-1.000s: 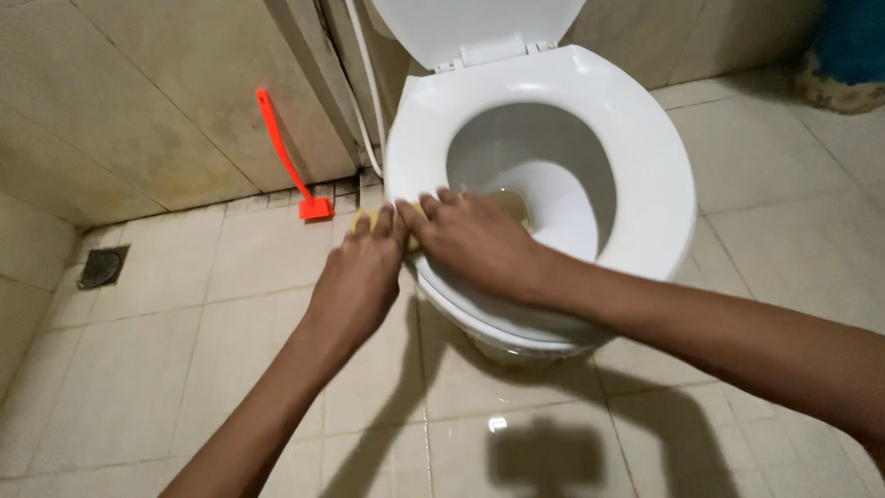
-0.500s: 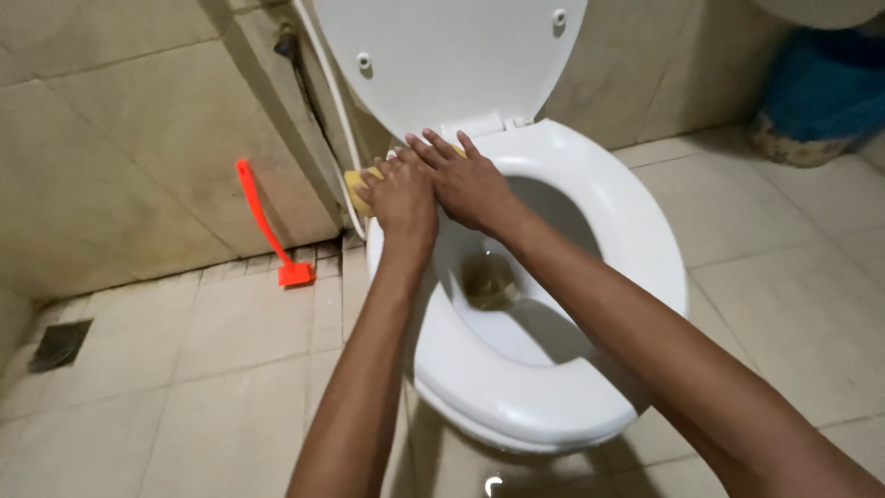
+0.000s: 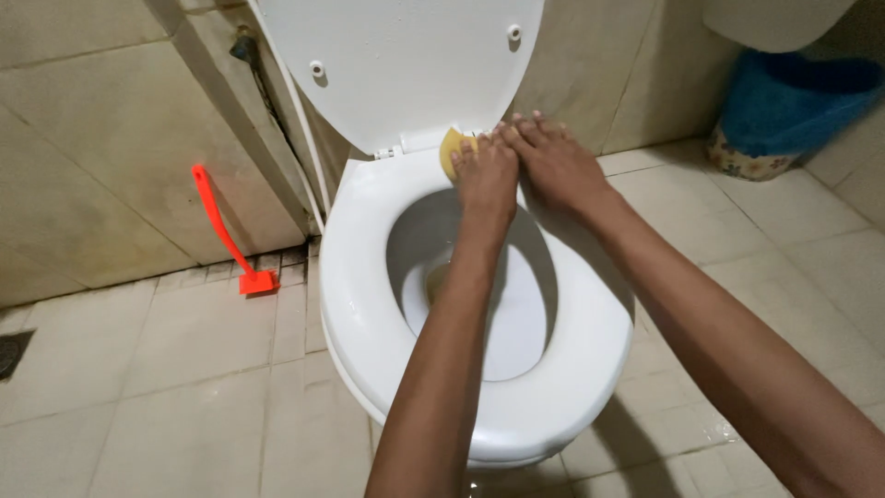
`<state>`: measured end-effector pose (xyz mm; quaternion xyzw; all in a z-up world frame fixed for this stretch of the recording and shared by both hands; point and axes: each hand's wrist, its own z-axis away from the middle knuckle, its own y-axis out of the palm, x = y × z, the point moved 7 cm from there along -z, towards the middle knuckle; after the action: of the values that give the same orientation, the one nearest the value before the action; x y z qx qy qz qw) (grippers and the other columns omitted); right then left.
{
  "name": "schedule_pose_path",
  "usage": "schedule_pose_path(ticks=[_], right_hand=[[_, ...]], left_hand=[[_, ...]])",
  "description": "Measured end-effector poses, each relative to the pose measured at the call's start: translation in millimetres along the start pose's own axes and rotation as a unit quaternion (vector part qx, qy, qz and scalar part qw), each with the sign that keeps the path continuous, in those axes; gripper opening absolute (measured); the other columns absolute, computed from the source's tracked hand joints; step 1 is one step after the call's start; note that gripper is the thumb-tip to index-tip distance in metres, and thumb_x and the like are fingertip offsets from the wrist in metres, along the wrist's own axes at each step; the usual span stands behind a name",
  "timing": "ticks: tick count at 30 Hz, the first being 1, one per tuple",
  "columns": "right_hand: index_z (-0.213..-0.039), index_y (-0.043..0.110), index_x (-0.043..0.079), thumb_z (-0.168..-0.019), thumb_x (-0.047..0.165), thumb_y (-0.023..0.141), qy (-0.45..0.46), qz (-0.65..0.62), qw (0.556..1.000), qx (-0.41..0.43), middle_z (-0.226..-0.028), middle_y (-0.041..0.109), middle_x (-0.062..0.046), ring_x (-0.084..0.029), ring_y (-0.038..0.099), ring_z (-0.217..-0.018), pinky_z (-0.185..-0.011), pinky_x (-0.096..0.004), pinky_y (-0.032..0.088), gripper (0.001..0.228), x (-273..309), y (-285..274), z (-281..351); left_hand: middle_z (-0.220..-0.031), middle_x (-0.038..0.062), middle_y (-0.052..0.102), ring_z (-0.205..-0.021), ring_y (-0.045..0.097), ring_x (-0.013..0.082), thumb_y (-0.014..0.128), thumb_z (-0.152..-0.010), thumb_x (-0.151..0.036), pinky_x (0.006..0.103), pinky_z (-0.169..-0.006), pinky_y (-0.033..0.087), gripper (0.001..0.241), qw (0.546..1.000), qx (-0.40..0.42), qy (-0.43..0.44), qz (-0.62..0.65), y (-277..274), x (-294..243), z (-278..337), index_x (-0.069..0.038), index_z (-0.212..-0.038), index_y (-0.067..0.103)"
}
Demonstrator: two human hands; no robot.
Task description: The person rinses the toilet bowl with a handheld bidet sprayer, then uses a yellow sponge to scrub the toilet seat and rim. The person scrubs the underside of the seat and the bowl's interior surfaces.
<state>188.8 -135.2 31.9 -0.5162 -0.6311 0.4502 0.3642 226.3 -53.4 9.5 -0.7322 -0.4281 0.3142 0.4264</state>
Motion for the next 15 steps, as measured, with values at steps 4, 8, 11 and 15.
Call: schedule_pose_path(ticks=[4, 8, 11, 15], right_hand=[[-0.159, 0.034, 0.018, -0.105, 0.022, 0.046, 0.014, -0.007, 1.000, 0.001, -0.167, 0.031, -0.011, -0.034, 0.026, -0.154, -0.124, -0.054, 0.025, 0.056, 8, 0, -1], [-0.161, 0.022, 0.012, -0.092, 0.009, 0.051, -0.019, 0.085, 0.996, 0.030, -0.168, 0.021, -0.014, -0.037, 0.016, -0.154, -0.121, -0.059, 0.016, 0.075, 36, 25, -22], [-0.163, 0.017, 0.011, -0.084, -0.001, 0.052, -0.046, 0.075, 0.995, 0.051, -0.169, 0.017, -0.016, -0.037, 0.013, -0.156, -0.122, -0.058, 0.013, 0.087, 74, 46, -39], [-0.163, 0.018, 0.013, -0.092, -0.005, 0.047, -0.103, -0.049, 0.993, -0.005, -0.169, 0.017, -0.016, -0.037, 0.014, -0.155, -0.121, -0.059, 0.015, 0.078, 136, 47, -56]], left_hand=[[-0.150, 0.019, 0.050, -0.141, 0.044, 0.0427, 0.062, -0.090, -0.009, 0.0584, -0.117, 0.032, 0.064, 1.000, -0.005, 0.001, 0.003, 17, 13, -1, 0.000, -0.150, 0.044], [-0.155, 0.018, 0.046, -0.145, 0.041, 0.0433, 0.062, -0.095, -0.010, 0.0615, -0.120, 0.024, 0.060, 0.997, -0.028, 0.047, -0.048, 19, 42, 9, -0.001, -0.152, 0.043], [-0.160, 0.013, 0.042, -0.149, 0.037, 0.0406, 0.063, -0.092, -0.009, 0.0639, -0.120, 0.021, 0.060, 0.994, 0.015, 0.036, -0.105, 2, 81, 27, -0.008, -0.150, 0.046], [-0.163, 0.009, 0.040, -0.149, 0.036, 0.0381, 0.065, -0.090, -0.007, 0.0643, -0.119, 0.025, 0.059, 0.987, 0.068, -0.032, -0.140, -33, 140, 50, -0.014, -0.146, 0.051]])
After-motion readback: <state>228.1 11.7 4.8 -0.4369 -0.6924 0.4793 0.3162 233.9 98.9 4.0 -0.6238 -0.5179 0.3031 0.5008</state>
